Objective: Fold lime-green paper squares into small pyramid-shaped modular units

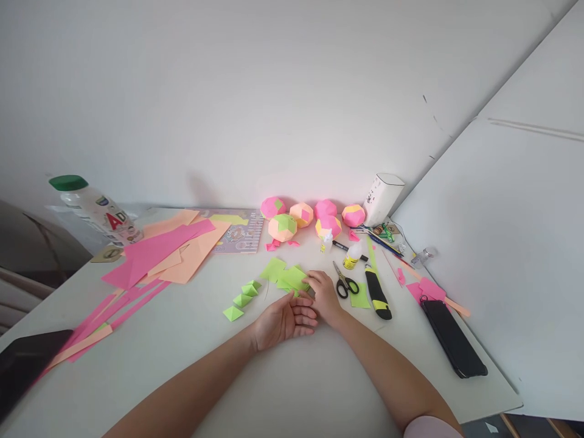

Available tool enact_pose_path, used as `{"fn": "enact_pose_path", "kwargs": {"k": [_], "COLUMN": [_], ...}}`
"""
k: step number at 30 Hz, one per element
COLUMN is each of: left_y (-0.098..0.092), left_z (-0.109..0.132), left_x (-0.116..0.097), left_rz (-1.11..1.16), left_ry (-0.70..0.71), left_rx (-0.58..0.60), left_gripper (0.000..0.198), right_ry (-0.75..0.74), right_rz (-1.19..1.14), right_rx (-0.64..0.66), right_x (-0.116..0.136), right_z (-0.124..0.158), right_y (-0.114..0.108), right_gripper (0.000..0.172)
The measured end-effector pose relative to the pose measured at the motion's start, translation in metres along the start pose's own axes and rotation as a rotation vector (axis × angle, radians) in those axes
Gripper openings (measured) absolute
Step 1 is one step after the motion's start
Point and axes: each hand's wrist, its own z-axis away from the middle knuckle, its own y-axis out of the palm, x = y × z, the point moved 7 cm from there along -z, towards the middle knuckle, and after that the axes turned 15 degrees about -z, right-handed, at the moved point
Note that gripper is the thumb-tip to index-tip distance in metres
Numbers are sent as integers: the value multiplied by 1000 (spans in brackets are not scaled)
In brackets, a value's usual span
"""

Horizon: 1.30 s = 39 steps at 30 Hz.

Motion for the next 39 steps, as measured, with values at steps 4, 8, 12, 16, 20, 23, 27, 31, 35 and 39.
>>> {"fn": "enact_pose_path", "kwargs": {"k": [4, 8, 12, 16, 20, 23, 27, 31, 35, 39], "left_y": [0, -1, -2, -2, 0, -7, -24, -29, -35, -41], "left_z": [1, 1, 1, 1, 2, 2, 5, 7, 10, 12], "left_x": [1, 2, 4, 4, 2, -6, -21, -28, -38, -45], "left_rz": [-4, -9, -14, -26, -7, 18, 27, -96, -266, -377], "left_ry": [-20, -25, -33, -38, -23, 87, 307, 407, 440, 382], "left_rx": [-27, -43, -60, -68, -79, -175, -391, -457, -517, -530], "left_gripper": [45, 45, 43, 37, 35, 28, 17, 23, 26, 31], "right_ry": [16, 35, 60, 130, 215, 286, 427, 545, 585, 446], "right_rz": [-32, -61, -109, -202, -335, -466, -813, -1061, -1051, -856], "right_rx": [-12, -43, -89, -145, -200, -242, -225, -120, 46, 65], "right_x": [1, 1, 0, -2, -9, -18, -29, -24, -9, 3], "right_z": [0, 1, 0, 0, 3, 4, 7, 12, 18, 17], "right_y": [-3, -6, -9, -13, -18, -19, -9, 8, 20, 16], "right_gripper": [14, 13, 11, 12, 10, 10, 28, 26, 17, 14]}}
